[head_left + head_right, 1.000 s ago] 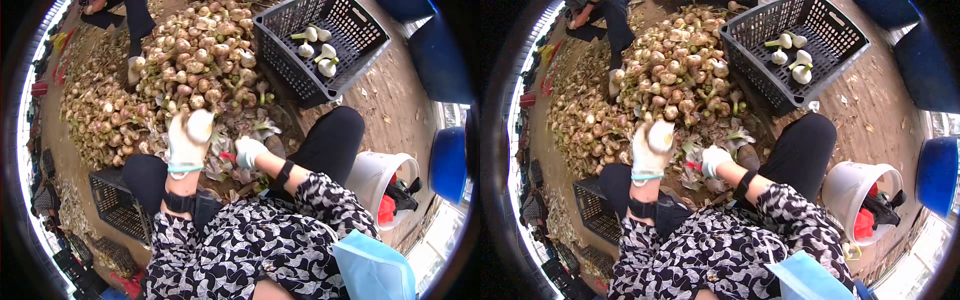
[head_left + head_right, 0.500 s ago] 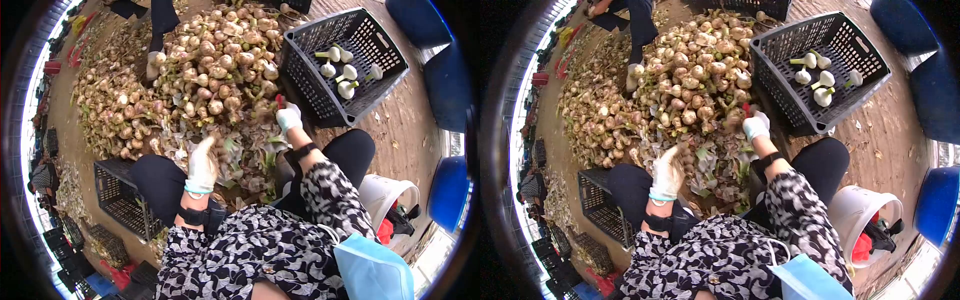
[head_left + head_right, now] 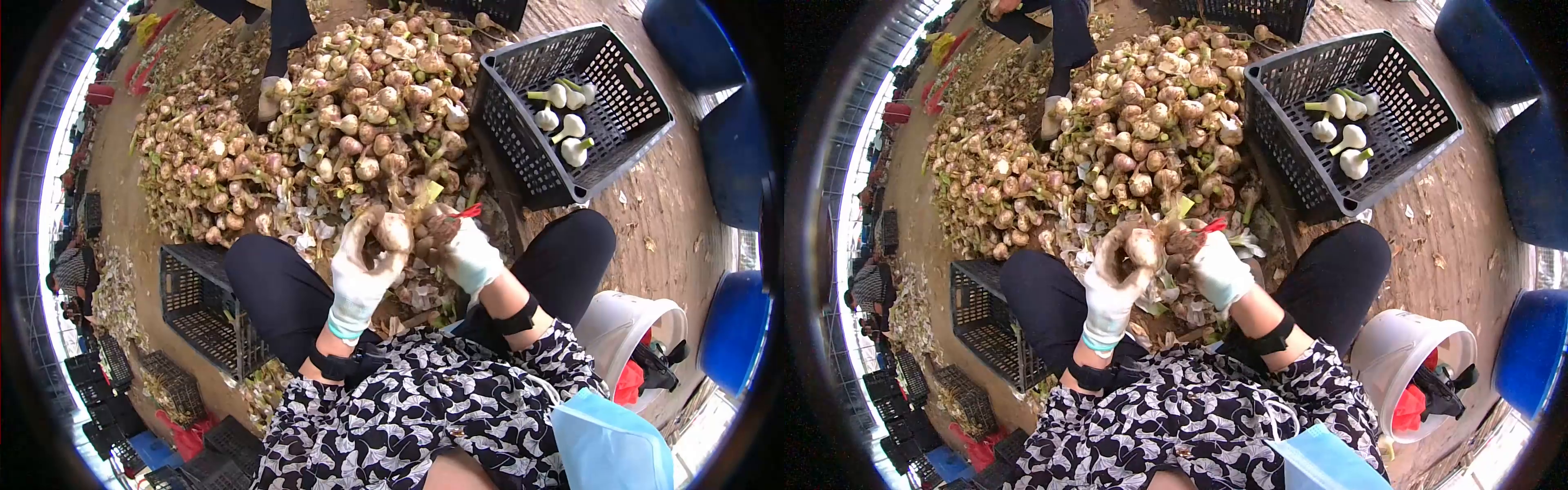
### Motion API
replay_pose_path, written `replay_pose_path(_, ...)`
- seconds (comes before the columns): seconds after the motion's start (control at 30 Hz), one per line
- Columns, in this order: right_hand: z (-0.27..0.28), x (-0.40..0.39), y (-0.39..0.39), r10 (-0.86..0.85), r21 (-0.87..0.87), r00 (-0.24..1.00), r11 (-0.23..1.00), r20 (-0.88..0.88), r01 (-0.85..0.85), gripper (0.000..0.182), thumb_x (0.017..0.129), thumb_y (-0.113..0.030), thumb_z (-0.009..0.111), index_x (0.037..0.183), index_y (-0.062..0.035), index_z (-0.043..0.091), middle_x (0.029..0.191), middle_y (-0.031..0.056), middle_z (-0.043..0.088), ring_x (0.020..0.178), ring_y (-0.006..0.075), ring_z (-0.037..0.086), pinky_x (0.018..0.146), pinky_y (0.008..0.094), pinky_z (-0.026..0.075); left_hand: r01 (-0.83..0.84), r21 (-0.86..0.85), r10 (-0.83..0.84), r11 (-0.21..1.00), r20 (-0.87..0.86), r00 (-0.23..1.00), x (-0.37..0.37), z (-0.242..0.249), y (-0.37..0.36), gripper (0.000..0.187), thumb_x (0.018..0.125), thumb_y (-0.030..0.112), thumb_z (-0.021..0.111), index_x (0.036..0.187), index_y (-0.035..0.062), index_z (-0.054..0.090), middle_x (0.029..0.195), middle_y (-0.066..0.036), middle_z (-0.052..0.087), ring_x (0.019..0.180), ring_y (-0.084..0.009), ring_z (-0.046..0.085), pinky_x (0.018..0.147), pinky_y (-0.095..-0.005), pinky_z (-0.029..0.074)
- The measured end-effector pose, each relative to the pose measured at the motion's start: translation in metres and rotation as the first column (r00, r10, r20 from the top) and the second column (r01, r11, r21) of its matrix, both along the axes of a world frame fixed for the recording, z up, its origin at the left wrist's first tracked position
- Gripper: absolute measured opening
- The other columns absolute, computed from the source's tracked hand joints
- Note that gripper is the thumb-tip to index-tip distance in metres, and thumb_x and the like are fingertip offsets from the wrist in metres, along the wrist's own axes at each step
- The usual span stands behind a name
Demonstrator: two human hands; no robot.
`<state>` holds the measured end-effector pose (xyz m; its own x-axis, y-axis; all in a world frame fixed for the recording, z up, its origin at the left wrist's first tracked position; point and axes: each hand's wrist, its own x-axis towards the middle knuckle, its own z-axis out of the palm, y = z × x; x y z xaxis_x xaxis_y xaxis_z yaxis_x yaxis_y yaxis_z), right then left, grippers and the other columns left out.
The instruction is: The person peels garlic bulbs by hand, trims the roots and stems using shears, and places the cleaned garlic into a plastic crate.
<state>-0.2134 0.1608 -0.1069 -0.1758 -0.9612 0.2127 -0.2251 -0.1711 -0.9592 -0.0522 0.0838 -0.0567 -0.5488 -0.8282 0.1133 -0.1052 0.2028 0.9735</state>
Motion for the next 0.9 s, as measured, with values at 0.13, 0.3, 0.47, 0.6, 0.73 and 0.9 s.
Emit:
replay_pose_path(0.13, -0.006, 0.023, -0.015, -0.328, 0.291, 0.744, 0.938, 0.582, 0.186, 0.019, 0.087, -0.014, 0.053, 0.096, 0.0014, 0.060, 0.090, 0.0137, 0.063, 0.083, 0.0209, 0.061, 0.072, 0.0322, 0.048, 0.035, -0.196, -0.028, 0.980, 0.036, 0.999, 0.000, 0.002, 0.004, 0.059, 0.064, -0.002, 0.075, 0.118, -0.0051, 0.051, 0.118, -0.016, 0.052, 0.108, -0.0253, 0.054, 0.093, -0.0319, 0.043)
replay_pose_path(0.3, 0.022, 0.014, -0.010, -0.311, 0.335, 0.608, 0.939, 0.730, 0.079, 0.025, 0.087, -0.018, 0.057, 0.101, 0.0036, 0.059, 0.089, 0.0105, 0.065, 0.082, 0.0166, 0.061, 0.073, 0.0312, 0.048, 0.042, -0.329, -0.059, 0.943, -0.040, 0.997, -0.006, 0.003, 0.010, 0.061, 0.064, -0.003, 0.076, 0.119, 0.0003, 0.053, 0.119, -0.015, 0.052, 0.108, -0.0273, 0.054, 0.093, -0.0324, 0.044)
replay_pose_path(0.47, 0.038, -0.001, -0.005, -0.158, 0.272, 0.852, 0.962, 0.499, 0.019, 0.028, 0.086, -0.017, 0.060, 0.105, 0.0034, 0.059, 0.091, 0.0078, 0.065, 0.081, 0.0081, 0.057, 0.072, 0.0245, 0.048, 0.043, -0.200, -0.046, 0.979, -0.007, 0.999, -0.004, 0.001, 0.009, 0.061, 0.067, -0.005, 0.073, 0.124, 0.0017, 0.051, 0.123, -0.014, 0.051, 0.112, -0.0260, 0.052, 0.094, -0.0323, 0.043)
replay_pose_path(0.6, 0.024, -0.007, -0.005, -0.160, 0.389, 0.932, 0.921, 0.325, 0.022, 0.024, 0.085, -0.013, 0.059, 0.102, 0.0034, 0.058, 0.088, 0.0058, 0.064, 0.079, 0.0064, 0.053, 0.072, 0.0239, 0.046, 0.056, -0.196, -0.060, 0.979, -0.014, 0.998, -0.003, -0.002, 0.007, 0.063, 0.068, -0.005, 0.072, 0.126, 0.0013, 0.049, 0.124, -0.015, 0.050, 0.111, -0.0244, 0.053, 0.094, -0.0320, 0.043)
replay_pose_path(0.73, 0.016, 0.004, -0.006, -0.173, 0.223, 0.687, 0.975, 0.706, 0.017, 0.023, 0.082, -0.008, 0.057, 0.102, 0.0039, 0.057, 0.086, 0.0047, 0.062, 0.079, 0.0056, 0.051, 0.072, 0.0233, 0.044, 0.048, -0.330, -0.041, 0.943, 0.026, 0.999, -0.008, 0.007, 0.012, 0.056, 0.073, -0.002, 0.069, 0.126, -0.0018, 0.048, 0.119, -0.015, 0.053, 0.108, -0.0229, 0.055, 0.093, -0.0315, 0.043)
replay_pose_path(0.9, 0.026, 0.001, 0.007, -0.214, 0.188, 0.971, 0.963, 0.108, 0.191, 0.023, 0.082, -0.004, 0.049, 0.103, 0.0031, 0.057, 0.088, 0.0067, 0.062, 0.082, 0.0092, 0.053, 0.072, 0.0235, 0.044, 0.136, 0.606, 0.205, 0.783, -0.459, 0.864, -0.008, 0.004, 0.010, 0.043, 0.087, 0.013, 0.058, 0.123, -0.0092, 0.046, 0.107, -0.012, 0.059, 0.095, -0.0168, 0.057, 0.086, -0.0283, 0.045)
